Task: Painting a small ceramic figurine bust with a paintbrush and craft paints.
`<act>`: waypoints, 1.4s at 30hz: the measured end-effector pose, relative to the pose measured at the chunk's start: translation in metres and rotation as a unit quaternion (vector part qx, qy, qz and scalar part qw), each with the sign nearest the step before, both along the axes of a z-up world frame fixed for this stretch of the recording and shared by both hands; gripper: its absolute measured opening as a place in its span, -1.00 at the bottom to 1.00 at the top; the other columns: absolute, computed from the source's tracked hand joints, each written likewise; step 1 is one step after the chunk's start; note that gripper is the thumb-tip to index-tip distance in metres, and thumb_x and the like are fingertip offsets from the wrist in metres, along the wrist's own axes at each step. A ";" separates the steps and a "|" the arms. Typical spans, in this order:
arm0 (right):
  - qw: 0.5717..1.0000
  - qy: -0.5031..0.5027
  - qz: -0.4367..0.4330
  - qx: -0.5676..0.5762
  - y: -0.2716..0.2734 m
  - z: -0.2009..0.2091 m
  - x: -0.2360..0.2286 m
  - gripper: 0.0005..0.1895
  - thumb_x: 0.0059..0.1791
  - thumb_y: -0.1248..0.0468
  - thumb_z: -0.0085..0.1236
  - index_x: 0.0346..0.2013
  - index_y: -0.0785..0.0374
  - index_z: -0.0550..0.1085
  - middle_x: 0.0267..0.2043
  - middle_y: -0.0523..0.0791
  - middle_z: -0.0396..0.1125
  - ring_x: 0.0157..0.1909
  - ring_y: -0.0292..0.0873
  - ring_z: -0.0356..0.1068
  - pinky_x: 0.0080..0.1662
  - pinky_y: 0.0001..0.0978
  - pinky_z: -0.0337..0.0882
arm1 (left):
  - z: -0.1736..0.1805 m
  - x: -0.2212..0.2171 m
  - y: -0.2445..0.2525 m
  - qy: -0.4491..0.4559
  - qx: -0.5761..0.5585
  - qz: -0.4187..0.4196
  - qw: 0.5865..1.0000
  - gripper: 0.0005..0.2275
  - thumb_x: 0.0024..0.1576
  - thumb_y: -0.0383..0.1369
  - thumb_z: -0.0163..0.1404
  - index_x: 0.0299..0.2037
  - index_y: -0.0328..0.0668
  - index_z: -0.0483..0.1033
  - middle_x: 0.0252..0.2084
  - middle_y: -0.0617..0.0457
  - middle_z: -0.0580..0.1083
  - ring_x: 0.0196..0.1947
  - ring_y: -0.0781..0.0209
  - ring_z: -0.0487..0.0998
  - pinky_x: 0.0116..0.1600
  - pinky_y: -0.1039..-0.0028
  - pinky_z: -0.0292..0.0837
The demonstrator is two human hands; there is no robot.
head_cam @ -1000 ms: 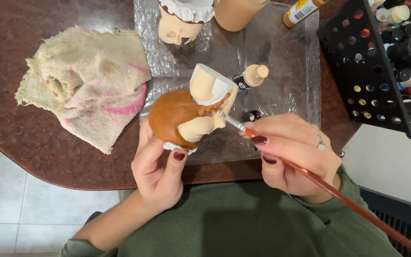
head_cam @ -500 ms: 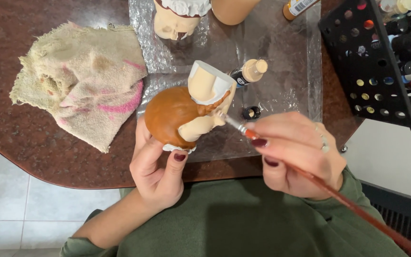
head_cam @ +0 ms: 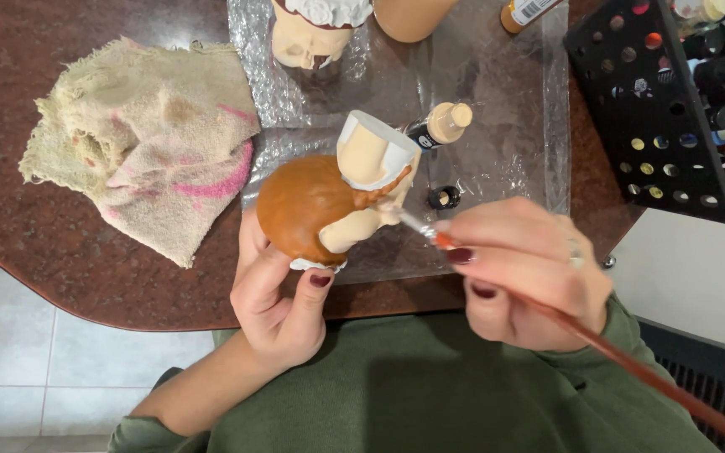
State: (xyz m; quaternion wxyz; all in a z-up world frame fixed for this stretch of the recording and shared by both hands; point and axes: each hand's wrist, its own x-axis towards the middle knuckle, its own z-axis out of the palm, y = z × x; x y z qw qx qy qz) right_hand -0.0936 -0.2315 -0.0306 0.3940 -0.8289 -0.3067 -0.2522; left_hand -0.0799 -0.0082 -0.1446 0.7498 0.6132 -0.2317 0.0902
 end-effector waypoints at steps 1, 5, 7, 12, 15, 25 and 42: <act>1.000 -0.001 -0.001 0.000 0.000 0.003 0.001 -0.83 0.01 0.40 0.06 -0.13 0.36 0.33 -0.22 0.10 0.41 -0.32 -0.03 0.50 -0.28 -0.28 0.54 | 0.000 0.000 0.000 -0.001 0.000 -0.001 1.000 -0.77 0.38 -0.37 0.02 0.11 -0.42 0.49 0.15 -0.10 0.38 0.16 0.15 0.38 0.27 0.47 0.22; 0.999 0.009 0.029 -0.025 0.001 0.001 0.001 -0.84 0.00 0.42 0.07 -0.17 0.38 0.31 -0.25 0.11 0.39 -0.33 -0.02 0.51 -0.29 -0.27 0.57 | -0.001 -0.001 0.000 0.003 0.001 -0.001 1.000 -0.75 0.38 -0.36 0.01 0.12 -0.42 0.49 0.16 -0.10 0.38 0.16 0.15 0.39 0.30 0.45 0.24; 0.999 -0.022 0.001 0.032 0.001 0.000 0.002 -0.85 0.00 0.39 0.06 -0.18 0.36 0.34 -0.28 0.07 0.41 -0.36 -0.08 0.50 -0.31 -0.30 0.56 | -0.001 -0.002 0.001 0.004 0.003 0.000 1.000 -0.75 0.38 -0.36 0.01 0.13 -0.43 0.49 0.17 -0.11 0.38 0.16 0.14 0.39 0.31 0.45 0.23; 0.997 -0.044 0.036 0.044 -0.010 -0.017 0.000 -0.88 0.01 0.37 0.06 -0.20 0.34 0.36 -0.32 0.07 0.43 -0.37 -0.12 0.52 -0.31 -0.33 0.58 | -0.001 0.000 0.002 -0.001 0.013 -0.001 1.000 -0.74 0.39 -0.33 0.00 0.12 -0.42 0.49 0.18 -0.12 0.37 0.19 0.13 0.38 0.30 0.45 0.21; 1.000 0.006 0.000 0.025 -0.004 0.001 0.000 -0.86 0.04 0.34 0.06 -0.16 0.32 0.34 -0.27 0.10 0.41 -0.31 -0.07 0.50 -0.26 -0.27 0.54 | -0.001 -0.001 0.002 0.002 0.013 -0.004 1.000 -0.74 0.40 -0.32 -0.01 0.11 -0.42 0.50 0.18 -0.11 0.38 0.18 0.14 0.38 0.29 0.45 0.22; 0.997 -0.009 -0.076 -0.006 -0.008 0.003 0.000 -0.92 0.07 0.39 -0.04 -0.16 0.33 0.29 -0.26 0.06 0.44 -0.30 -0.06 0.51 -0.25 -0.28 0.52 | -0.001 0.000 0.002 0.009 0.009 -0.011 1.000 -0.71 0.41 -0.29 -0.03 0.13 -0.43 0.50 0.17 -0.10 0.40 0.18 0.16 0.37 0.29 0.45 0.22; 0.975 0.051 -0.196 0.089 -0.014 -0.008 -0.006 -0.88 -0.02 0.47 -0.05 -0.19 0.38 0.35 -0.23 0.14 0.48 -0.39 -0.23 0.40 -0.36 -0.48 0.44 | -0.011 -0.004 -0.001 0.075 -0.106 -0.061 0.990 -0.73 0.45 -0.35 -0.03 0.19 -0.48 0.45 0.32 -0.13 0.29 0.25 0.17 0.31 0.39 0.44 0.14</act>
